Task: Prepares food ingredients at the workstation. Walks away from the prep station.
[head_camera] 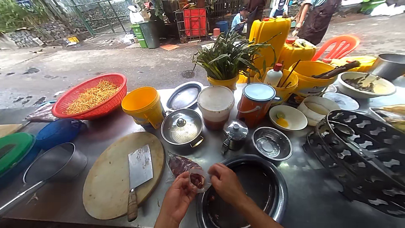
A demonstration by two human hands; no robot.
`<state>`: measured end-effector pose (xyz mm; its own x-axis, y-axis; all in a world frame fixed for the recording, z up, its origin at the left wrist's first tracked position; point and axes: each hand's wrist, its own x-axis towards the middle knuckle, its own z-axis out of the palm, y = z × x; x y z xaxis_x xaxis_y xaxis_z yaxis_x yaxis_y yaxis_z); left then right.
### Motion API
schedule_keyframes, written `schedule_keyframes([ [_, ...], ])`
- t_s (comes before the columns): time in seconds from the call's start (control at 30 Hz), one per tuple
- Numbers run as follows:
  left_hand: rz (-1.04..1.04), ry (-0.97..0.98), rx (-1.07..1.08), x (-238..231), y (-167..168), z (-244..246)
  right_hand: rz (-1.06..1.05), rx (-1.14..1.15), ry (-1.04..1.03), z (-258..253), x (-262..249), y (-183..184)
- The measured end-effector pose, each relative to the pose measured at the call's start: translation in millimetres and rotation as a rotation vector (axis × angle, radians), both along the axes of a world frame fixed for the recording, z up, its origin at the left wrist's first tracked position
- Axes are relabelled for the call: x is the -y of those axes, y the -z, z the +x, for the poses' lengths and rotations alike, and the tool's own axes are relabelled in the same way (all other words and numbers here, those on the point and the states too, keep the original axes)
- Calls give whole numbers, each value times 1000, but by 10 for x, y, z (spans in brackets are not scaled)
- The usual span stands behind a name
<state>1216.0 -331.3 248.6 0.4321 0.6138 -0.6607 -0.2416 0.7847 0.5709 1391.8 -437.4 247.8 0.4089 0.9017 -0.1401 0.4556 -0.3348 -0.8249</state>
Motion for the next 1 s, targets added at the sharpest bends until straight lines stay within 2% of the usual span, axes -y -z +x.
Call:
schedule_keyframes([
  [0.1,-20,-19,37,-20,20,-27,-338,152,-196,51,199,363],
  [0.13,-27,-21,46,-21,24,-25,-395,196,-279,-20,259,543],
  [0.23,-40,-10,43,-29,22,-11,-265,420,-420,-330,337,1041],
  [0.33,-41,6,29,-61,29,-33,-201,564,-468,-459,309,1156],
  [0.43,-49,13,47,-80,43,-40,-391,487,-403,-390,363,1025],
  [0.53,-63,16,56,-76,60,-65,-469,154,-75,-267,493,839],
  [0.57,-62,24,55,-81,67,-84,-401,-53,91,-247,528,769],
  [0.63,-48,42,57,-110,68,-100,-108,-408,306,-303,486,503],
  [0.67,-41,52,57,-122,72,-98,28,-458,312,-352,402,321],
  [0.73,-34,68,49,-120,78,-95,131,-231,225,-396,170,93],
  [0.77,-29,74,49,-122,65,-91,106,-93,174,-370,47,41],
  [0.83,-18,72,68,-144,-3,-86,-18,6,126,-295,-148,35],
  [0.87,-9,67,90,-168,-62,-90,-109,6,108,-253,-213,47],
  [0.93,23,61,155,-252,-216,-124,-250,-139,61,-178,-328,26],
  [1.0,74,81,224,-366,-406,-200,-218,-369,70,-171,-470,-135],
])
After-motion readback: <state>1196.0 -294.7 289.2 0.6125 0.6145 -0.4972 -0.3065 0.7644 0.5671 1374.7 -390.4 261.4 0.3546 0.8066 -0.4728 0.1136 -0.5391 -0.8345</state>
